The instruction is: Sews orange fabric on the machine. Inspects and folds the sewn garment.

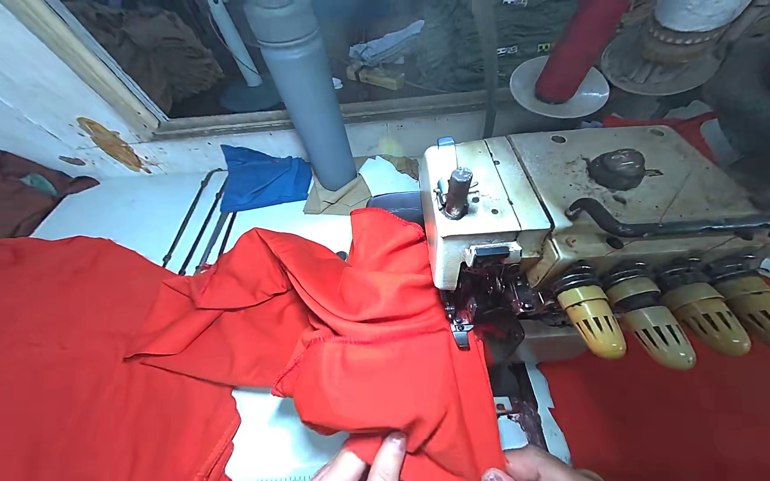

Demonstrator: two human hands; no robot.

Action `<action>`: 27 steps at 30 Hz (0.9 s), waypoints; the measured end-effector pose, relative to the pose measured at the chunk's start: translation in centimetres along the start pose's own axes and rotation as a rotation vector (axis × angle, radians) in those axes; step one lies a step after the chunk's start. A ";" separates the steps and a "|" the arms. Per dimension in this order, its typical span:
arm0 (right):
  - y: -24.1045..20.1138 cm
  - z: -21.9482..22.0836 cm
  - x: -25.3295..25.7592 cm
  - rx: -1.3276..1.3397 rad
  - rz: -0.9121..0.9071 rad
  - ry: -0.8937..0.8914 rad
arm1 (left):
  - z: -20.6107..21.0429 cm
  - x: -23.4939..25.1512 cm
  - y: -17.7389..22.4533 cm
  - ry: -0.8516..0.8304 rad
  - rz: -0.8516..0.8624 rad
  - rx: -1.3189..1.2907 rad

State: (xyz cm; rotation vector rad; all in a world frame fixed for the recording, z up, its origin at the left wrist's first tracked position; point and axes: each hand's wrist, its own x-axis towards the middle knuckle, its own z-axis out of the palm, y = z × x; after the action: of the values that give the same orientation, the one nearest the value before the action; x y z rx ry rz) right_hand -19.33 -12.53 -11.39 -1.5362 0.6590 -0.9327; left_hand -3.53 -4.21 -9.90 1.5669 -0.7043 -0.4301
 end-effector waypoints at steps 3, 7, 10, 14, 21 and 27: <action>0.1 1.0 0.7 0.037 -0.006 0.066 | -0.9 1.1 -0.2 0.041 0.217 0.082; -0.7 2.1 3.1 0.169 0.073 0.142 | -2.1 3.6 -0.3 0.035 0.323 0.149; -1.3 2.5 5.0 0.249 0.236 0.209 | -2.0 6.3 -0.5 0.110 0.400 0.261; -0.9 2.5 6.2 0.271 0.264 0.228 | -1.2 8.1 -0.2 0.184 0.747 0.610; -0.6 2.5 6.4 0.273 0.257 0.221 | -0.7 9.4 -0.4 -0.231 0.782 0.814; -0.7 2.4 5.5 0.306 0.248 0.230 | 0.3 10.2 0.4 -0.083 0.578 0.843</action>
State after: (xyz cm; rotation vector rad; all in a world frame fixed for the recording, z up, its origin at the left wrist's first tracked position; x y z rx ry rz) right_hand -14.46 -15.73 -9.69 -1.0603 0.8090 -0.9767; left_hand 3.74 -11.13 -8.19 2.0011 -1.4715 0.2846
